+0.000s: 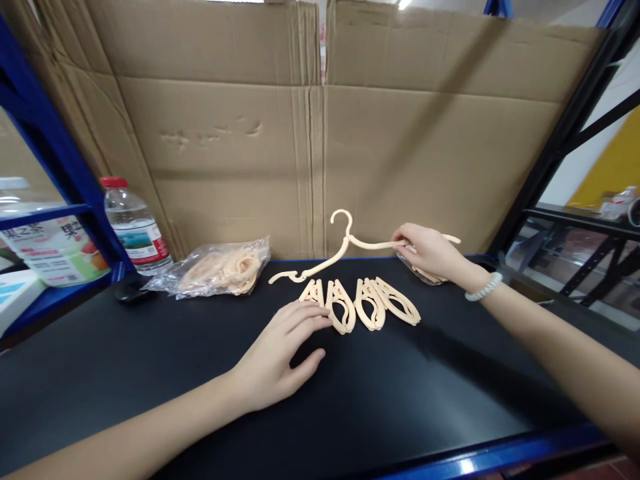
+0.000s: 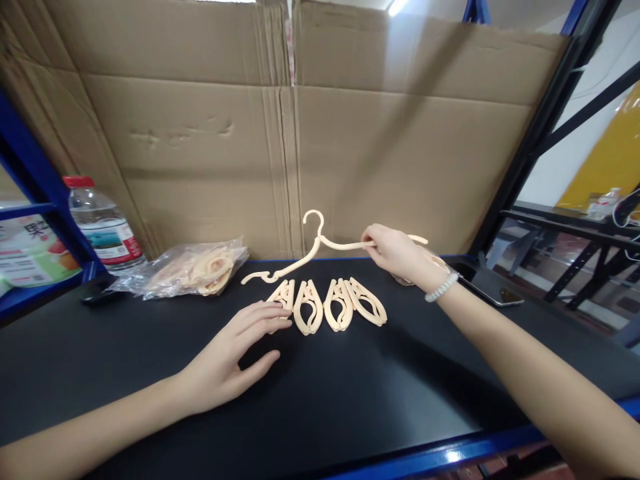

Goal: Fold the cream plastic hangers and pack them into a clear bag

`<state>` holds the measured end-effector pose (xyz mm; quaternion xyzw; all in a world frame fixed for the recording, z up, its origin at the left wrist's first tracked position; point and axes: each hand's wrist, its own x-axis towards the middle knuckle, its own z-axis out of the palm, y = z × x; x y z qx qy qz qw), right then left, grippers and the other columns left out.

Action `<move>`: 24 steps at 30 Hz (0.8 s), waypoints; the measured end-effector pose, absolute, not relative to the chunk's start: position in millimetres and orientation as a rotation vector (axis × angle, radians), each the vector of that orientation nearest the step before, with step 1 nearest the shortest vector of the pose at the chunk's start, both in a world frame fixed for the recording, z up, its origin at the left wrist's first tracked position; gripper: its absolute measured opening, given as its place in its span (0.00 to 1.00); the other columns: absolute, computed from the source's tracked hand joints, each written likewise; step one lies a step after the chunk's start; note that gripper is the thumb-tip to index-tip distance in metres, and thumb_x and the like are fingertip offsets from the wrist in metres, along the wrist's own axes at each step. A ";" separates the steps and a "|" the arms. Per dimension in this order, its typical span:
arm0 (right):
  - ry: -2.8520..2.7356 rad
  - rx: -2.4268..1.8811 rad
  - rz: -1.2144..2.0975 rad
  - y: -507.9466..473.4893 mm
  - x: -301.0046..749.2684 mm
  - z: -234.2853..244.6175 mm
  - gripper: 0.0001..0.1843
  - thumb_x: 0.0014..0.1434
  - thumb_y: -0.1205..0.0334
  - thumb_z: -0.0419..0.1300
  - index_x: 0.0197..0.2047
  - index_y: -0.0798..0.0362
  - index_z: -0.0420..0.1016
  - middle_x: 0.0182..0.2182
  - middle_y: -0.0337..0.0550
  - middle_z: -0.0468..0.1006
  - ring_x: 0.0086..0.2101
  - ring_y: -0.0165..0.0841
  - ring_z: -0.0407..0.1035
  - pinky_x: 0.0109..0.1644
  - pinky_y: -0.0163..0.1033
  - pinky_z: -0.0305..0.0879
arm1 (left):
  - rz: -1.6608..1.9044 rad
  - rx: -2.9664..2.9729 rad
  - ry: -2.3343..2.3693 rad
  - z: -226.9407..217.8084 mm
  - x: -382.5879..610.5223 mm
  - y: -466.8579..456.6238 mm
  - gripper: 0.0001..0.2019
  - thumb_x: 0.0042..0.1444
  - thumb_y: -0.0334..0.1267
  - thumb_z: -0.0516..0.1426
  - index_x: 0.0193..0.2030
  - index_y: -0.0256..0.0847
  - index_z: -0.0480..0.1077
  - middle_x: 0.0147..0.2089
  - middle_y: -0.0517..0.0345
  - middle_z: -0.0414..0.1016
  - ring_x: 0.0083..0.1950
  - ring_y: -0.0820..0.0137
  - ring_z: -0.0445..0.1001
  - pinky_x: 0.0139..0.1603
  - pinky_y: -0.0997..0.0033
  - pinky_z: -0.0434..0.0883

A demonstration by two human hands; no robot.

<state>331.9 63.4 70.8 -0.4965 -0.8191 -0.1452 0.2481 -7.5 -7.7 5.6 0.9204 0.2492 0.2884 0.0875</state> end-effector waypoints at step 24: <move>-2.125 -1.094 -0.030 7.8 310.2 13.5 0.06 0.66 0.67 0.51 0.42 0.53 0.69 0.36 0.45 0.72 0.36 0.35 0.67 0.39 0.41 0.66 | 1.236 1.678 1.029 0.2 2.1 -2.5 0.36 0.57 0.43 0.59 0.68 0.47 0.48 0.55 0.53 0.68 0.43 0.69 0.75 0.47 0.66 0.75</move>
